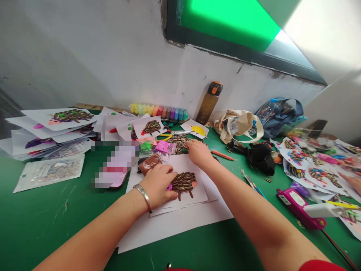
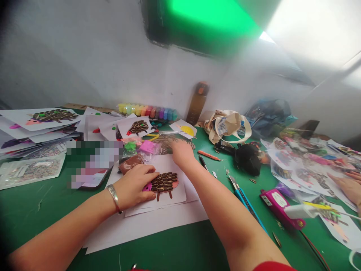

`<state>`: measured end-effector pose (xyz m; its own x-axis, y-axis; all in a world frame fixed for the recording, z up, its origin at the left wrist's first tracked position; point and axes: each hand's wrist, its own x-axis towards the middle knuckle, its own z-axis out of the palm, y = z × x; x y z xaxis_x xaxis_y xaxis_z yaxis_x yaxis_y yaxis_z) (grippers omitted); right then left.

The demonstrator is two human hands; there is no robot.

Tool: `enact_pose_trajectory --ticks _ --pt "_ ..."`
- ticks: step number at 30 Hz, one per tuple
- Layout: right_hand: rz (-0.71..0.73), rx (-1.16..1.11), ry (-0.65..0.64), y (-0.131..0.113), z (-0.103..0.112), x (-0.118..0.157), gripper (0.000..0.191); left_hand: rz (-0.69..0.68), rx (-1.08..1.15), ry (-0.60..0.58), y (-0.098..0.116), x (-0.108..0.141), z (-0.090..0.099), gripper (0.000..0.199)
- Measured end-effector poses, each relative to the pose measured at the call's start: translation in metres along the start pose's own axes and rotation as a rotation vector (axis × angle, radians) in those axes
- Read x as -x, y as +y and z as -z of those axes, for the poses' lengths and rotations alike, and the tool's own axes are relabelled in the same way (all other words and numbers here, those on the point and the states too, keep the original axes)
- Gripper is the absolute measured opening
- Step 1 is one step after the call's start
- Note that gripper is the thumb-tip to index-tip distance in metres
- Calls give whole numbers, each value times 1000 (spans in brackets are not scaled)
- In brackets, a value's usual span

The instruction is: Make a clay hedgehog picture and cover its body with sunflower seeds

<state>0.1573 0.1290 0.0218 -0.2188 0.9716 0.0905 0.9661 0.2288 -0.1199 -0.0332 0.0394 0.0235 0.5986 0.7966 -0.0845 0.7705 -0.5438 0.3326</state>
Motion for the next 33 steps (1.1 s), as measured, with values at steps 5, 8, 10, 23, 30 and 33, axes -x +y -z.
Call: enact_pose_trajectory --ticks 5,8,10,23,30,33 --pt "6 -121 114 7 14 34 32 -1 -12 -7 1 0 2 47" --pt "8 -501 76 15 18 68 22 -1 -13 -13 2 0 4 44" --pt "-111 -759 -62 18 18 90 20 -2 -8 -16 2 0 4 45" --pt "5 -689 -12 15 1 126 17 -8 -6 -35 4 -1 7 44" --pt "38 -588 39 16 -2 124 15 -15 7 -21 3 -1 6 44" --pt "27 -566 21 16 -2 124 16 -7 9 -26 4 -1 6 44"
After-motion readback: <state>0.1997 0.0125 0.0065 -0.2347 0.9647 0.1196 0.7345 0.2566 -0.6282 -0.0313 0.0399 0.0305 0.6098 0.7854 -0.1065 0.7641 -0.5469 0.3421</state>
